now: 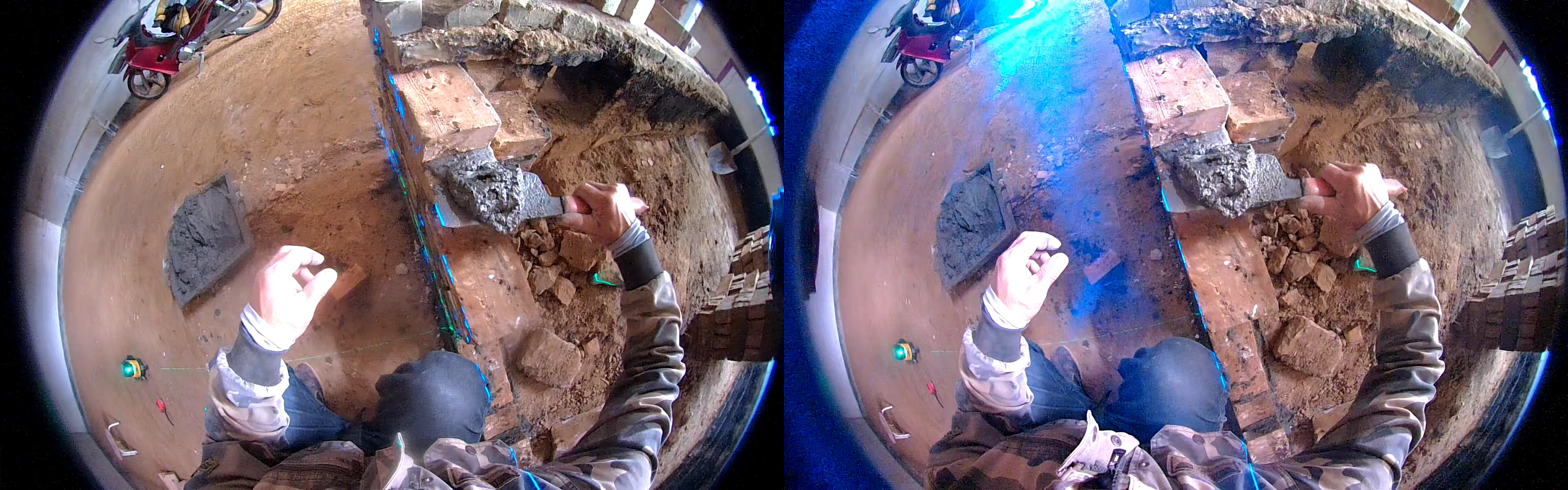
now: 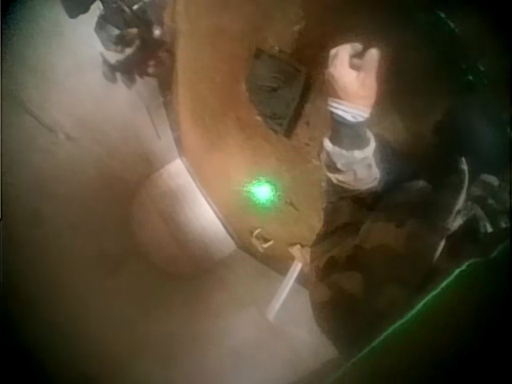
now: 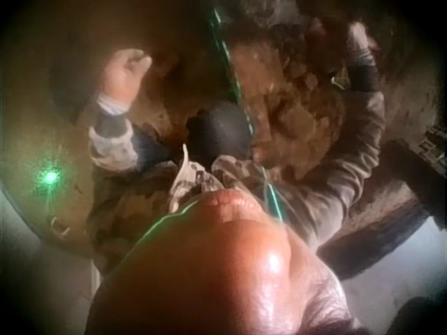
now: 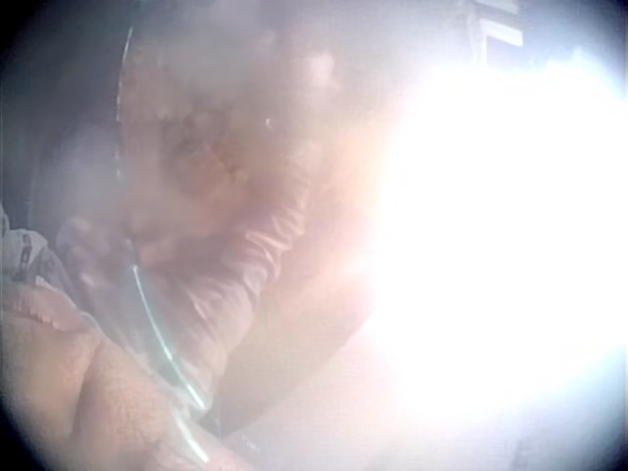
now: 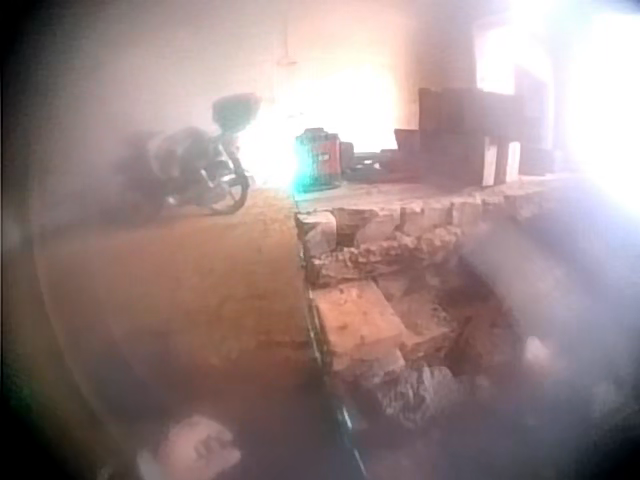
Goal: The person lays bricks to build a low wall, using a trowel to apply mortar and a laser level to align the bricks. The person repeatedly scoops mortar, places bricks, and taps them into position.
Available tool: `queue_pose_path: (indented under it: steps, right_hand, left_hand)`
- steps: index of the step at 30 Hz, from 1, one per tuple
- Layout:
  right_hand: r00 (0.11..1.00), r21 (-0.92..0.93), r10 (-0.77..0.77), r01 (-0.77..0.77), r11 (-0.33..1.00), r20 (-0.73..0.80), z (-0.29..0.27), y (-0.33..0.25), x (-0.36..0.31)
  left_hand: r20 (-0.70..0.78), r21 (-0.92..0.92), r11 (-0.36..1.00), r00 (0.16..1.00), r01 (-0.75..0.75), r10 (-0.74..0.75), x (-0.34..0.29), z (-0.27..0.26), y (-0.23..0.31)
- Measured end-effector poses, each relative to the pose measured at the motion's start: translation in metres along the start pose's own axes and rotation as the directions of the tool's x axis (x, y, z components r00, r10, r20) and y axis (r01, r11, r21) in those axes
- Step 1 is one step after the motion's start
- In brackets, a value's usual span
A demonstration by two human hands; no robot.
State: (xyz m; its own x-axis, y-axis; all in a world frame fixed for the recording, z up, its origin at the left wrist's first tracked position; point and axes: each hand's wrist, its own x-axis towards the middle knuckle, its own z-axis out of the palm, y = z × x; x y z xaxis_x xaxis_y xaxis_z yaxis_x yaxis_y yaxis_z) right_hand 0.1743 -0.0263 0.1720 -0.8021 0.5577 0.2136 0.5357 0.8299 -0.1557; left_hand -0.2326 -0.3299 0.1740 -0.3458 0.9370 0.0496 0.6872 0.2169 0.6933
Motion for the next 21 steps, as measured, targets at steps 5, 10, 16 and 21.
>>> queue_pose_path:
  steps: [5,10,16,21]
  right_hand:
    - [0.998,-0.009,0.007,-0.006,1.0,0.063,-0.023,-0.003,0.033]
    - [0.99,-0.121,-0.104,0.092,0.988,-0.094,-0.011,0.002,0.036]
    - [0.987,-0.127,0.037,-0.058,0.99,-0.158,-0.012,-0.006,0.006]
    - [0.936,0.119,0.118,-0.083,0.989,-0.332,-0.012,-0.007,-0.012]
  left_hand:
    - [0.008,-0.026,0.999,1.0,-0.02,0.02,-0.002,0.0,0.001]
    - [-0.01,-0.057,0.996,0.998,-0.062,0.061,-0.001,0.004,-0.003]
    - [0.005,-0.029,0.995,0.996,-0.092,0.093,0.0,0.006,-0.005]
    - [0.017,-0.022,0.995,0.995,-0.096,0.096,0.002,0.012,-0.004]
